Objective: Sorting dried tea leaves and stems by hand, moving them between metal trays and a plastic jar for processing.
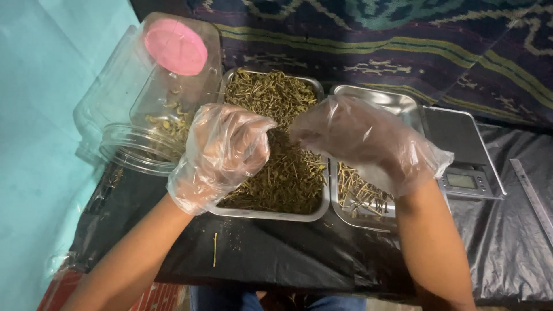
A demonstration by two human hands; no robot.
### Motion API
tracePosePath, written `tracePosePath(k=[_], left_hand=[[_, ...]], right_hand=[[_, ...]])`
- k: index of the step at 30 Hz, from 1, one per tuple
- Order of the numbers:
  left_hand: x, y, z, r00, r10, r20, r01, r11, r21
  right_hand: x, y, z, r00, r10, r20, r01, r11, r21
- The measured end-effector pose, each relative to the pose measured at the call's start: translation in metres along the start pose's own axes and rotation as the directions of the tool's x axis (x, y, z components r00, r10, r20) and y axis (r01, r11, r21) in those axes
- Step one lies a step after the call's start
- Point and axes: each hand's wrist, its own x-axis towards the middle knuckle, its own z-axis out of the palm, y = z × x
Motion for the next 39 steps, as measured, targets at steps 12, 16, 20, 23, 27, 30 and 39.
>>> tracePosePath(k=[12, 16, 20, 23, 27, 30, 39], left_hand=[[-0.002, 0.000, 0.000, 0.999, -0.045, -0.004, 0.045, 0.997, -0.055], [0.003, 0.000, -0.003, 1.000, 0.000, 0.021, -0.001, 0.998, 0.057], [0.004, 0.002, -0.004, 1.000, 0.014, 0.024, -0.017, 0.996, 0.093], [-0.003, -0.002, 0.003, 0.999, -0.033, -0.003, 0.033, 0.998, -0.044], [0.002, -0.005, 0.002, 1.000, -0.021, -0.001, 0.021, 0.999, -0.043], [0.003, -0.004, 0.003, 1.000, -0.016, 0.010, 0.017, 0.998, -0.059], [-0.003, 0.000, 0.001, 0.999, -0.019, 0.043, 0.023, 0.996, -0.090]], right_hand=[[0.030, -0.129, 0.000, 0.306, 0.811, -0.499, -0.943, 0.188, -0.274], [-0.001, -0.128, -0.011, 0.506, 0.612, -0.609, -0.826, 0.140, -0.546], [0.116, -0.145, 0.016, -0.221, 0.788, -0.575, -0.894, -0.399, -0.202], [-0.020, -0.059, 0.032, 0.819, 0.319, -0.477, -0.323, 0.943, 0.076], [0.071, -0.051, 0.023, 0.103, 0.913, -0.396, -0.807, -0.156, -0.569], [0.075, -0.044, 0.025, 0.113, 0.938, -0.328, -0.822, -0.097, -0.561], [0.085, -0.056, 0.024, 0.098, 0.925, -0.367, -0.863, -0.105, -0.495]])
